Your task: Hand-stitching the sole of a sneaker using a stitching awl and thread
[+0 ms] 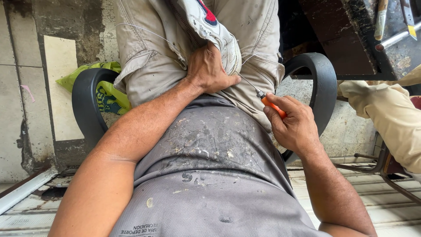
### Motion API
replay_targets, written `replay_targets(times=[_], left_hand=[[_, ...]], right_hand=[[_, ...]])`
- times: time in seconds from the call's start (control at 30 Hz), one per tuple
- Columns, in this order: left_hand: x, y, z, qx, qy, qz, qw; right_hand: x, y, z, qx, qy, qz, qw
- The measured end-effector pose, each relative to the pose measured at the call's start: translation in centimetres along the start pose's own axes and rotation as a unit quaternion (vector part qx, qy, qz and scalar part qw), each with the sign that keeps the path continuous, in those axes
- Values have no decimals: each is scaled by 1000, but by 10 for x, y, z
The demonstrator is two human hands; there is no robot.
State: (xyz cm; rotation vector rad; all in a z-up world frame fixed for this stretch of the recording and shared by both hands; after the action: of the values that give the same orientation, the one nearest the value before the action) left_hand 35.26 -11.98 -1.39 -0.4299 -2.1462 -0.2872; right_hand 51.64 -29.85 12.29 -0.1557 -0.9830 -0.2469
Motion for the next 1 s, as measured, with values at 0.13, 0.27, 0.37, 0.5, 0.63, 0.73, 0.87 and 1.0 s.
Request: replay_targets(times=[0.13,0.27,0.37,0.5,0.63,0.73,0.87,1.0], left_hand=[[3,0,-1,3,-7,-1,1000],[2,0,-1,-7,-16,-20,1000],[2,0,-1,-6,-17,-15,1000],[-1,0,0,-12,-10,-19,1000],[4,0,-4,-8,-6,-12,1000],[3,0,-3,5,-8,-1,1000],[0,1,-1,-7,-5,-25,1000],[-5,0,2,-14,-18,-36,999]], right_hand=[[0,1,0,12,-1,8,1000],[1,4,3,10,-15,15,1000],[9,14,13,-14,-44,45,998],[23,34,31,-9,-103,121,987],[31,54,45,-20,-165,192,967],[30,63,50,-33,-169,213,962],[26,64,47,-110,-156,207,960],[13,58,37,-22,-168,184,968]])
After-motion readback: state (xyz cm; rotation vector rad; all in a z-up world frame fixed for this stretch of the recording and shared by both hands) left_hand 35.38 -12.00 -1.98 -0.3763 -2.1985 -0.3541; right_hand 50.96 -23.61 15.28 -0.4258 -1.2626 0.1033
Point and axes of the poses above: each hand's wrist, its own y-axis towards the middle knuckle, its own x-axis out of the back of the hand, z = x × y, the point moved 3 cm from there along y, towards the middle knuckle, and after that the axes turned 11 degrees about -z, right-handed, at the moved point
